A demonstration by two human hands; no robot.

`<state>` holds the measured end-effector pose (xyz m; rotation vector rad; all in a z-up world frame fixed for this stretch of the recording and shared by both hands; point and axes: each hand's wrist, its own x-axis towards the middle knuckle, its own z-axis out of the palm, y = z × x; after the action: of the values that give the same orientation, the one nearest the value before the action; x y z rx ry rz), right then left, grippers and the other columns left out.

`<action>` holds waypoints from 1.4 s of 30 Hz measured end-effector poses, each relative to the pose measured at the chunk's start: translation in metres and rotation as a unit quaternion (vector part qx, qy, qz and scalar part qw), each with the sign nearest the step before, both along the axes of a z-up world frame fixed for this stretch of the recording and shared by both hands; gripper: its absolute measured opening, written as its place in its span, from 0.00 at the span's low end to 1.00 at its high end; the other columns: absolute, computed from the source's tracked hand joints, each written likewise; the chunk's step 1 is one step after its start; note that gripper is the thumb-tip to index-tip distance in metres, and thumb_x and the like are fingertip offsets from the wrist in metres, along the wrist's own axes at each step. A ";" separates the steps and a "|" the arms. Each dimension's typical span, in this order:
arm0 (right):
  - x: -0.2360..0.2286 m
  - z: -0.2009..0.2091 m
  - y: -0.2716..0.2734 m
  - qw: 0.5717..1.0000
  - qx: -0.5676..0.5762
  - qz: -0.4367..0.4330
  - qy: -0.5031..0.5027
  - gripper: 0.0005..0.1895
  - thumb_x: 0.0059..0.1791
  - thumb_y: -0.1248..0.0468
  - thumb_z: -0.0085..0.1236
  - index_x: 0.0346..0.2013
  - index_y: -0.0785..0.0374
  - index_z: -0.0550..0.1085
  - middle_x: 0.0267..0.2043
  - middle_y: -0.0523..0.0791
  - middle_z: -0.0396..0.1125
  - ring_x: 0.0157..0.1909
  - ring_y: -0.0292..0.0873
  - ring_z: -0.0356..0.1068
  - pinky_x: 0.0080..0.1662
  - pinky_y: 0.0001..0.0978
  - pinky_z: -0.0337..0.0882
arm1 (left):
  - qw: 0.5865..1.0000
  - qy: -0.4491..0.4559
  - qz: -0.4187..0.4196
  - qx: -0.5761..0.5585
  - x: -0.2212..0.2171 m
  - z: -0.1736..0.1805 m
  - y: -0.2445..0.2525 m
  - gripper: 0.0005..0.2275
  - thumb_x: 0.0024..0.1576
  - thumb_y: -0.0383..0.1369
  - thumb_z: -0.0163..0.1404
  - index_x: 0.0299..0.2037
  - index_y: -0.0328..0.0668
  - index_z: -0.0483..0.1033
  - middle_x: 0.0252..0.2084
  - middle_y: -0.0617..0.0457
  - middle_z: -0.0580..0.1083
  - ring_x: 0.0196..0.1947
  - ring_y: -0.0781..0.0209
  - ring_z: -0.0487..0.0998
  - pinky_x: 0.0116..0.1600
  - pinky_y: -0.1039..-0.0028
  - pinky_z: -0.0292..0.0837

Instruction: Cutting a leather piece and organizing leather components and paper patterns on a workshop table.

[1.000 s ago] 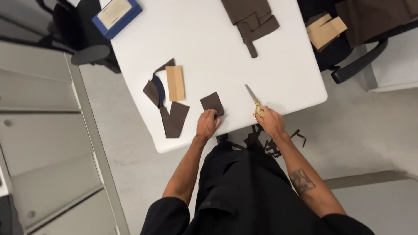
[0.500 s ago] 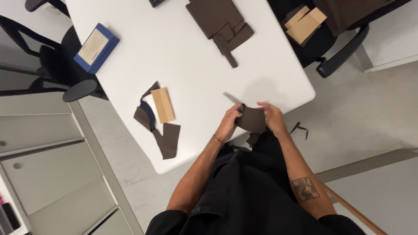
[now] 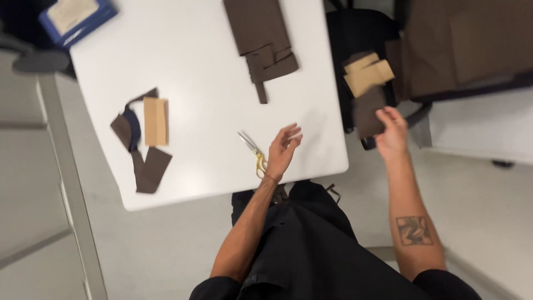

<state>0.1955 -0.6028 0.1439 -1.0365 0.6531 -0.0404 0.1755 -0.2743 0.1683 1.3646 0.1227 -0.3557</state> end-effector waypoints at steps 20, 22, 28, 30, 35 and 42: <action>0.065 -0.130 -0.090 0.973 -0.063 -0.008 0.224 0.28 0.56 0.49 0.54 0.66 0.59 0.62 0.67 0.46 0.60 0.69 0.55 0.62 0.64 0.67 0.65 | 0.889 0.063 0.153 0.427 -0.122 -0.006 0.263 0.18 0.53 0.32 0.63 0.54 0.45 0.77 0.52 0.52 0.77 0.49 0.58 0.79 0.52 0.67 0.79; 0.044 -0.124 -0.068 0.980 -0.059 -0.012 0.190 0.25 0.56 0.49 0.53 0.62 0.60 0.67 0.65 0.46 0.62 0.69 0.54 0.63 0.64 0.65 0.66 | 0.864 0.035 0.113 0.489 -0.099 0.001 0.310 0.21 0.51 0.32 0.64 0.55 0.47 0.77 0.54 0.48 0.75 0.51 0.53 0.77 0.55 0.64 0.78; 0.001 -0.057 0.077 0.991 -0.107 -0.051 0.058 0.15 0.59 0.54 0.57 0.55 0.59 0.71 0.51 0.44 0.69 0.54 0.50 0.70 0.54 0.52 0.76 | 0.833 -0.094 0.127 0.531 -0.012 -0.046 0.449 0.22 0.51 0.29 0.65 0.57 0.44 0.76 0.64 0.43 0.69 0.64 0.45 0.69 0.67 0.59 0.68; -0.007 -0.035 0.146 0.993 -0.119 0.007 0.016 0.12 0.61 0.60 0.57 0.56 0.59 0.69 0.47 0.47 0.69 0.46 0.48 0.72 0.47 0.47 0.77 | 0.828 -0.120 0.166 0.522 0.018 -0.075 0.484 0.29 0.50 0.29 0.69 0.62 0.43 0.71 0.65 0.39 0.67 0.67 0.41 0.64 0.69 0.57 0.62; 0.001 -0.005 0.388 0.957 -0.142 0.252 0.001 0.13 0.57 0.63 0.55 0.54 0.62 0.67 0.50 0.49 0.69 0.48 0.48 0.73 0.46 0.40 0.78 | 0.866 -0.097 0.138 0.470 0.053 -0.084 0.516 0.40 0.45 0.27 0.66 0.71 0.42 0.59 0.62 0.38 0.67 0.54 0.46 0.72 0.59 0.63 0.71; 0.019 -0.063 0.608 0.776 -0.382 0.497 -0.074 0.28 0.49 0.60 0.65 0.63 0.59 0.71 0.65 0.51 0.54 0.53 0.46 0.66 0.53 0.38 0.73 | 0.962 0.064 0.259 0.065 0.033 -0.206 0.553 0.18 0.70 0.28 0.52 0.70 0.35 0.75 0.41 0.46 0.73 0.41 0.56 0.70 0.45 0.65 0.75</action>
<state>0.2142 0.0057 0.0811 -2.0497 -0.1758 0.5824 0.2087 0.2785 -0.0378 1.3821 0.6080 0.0071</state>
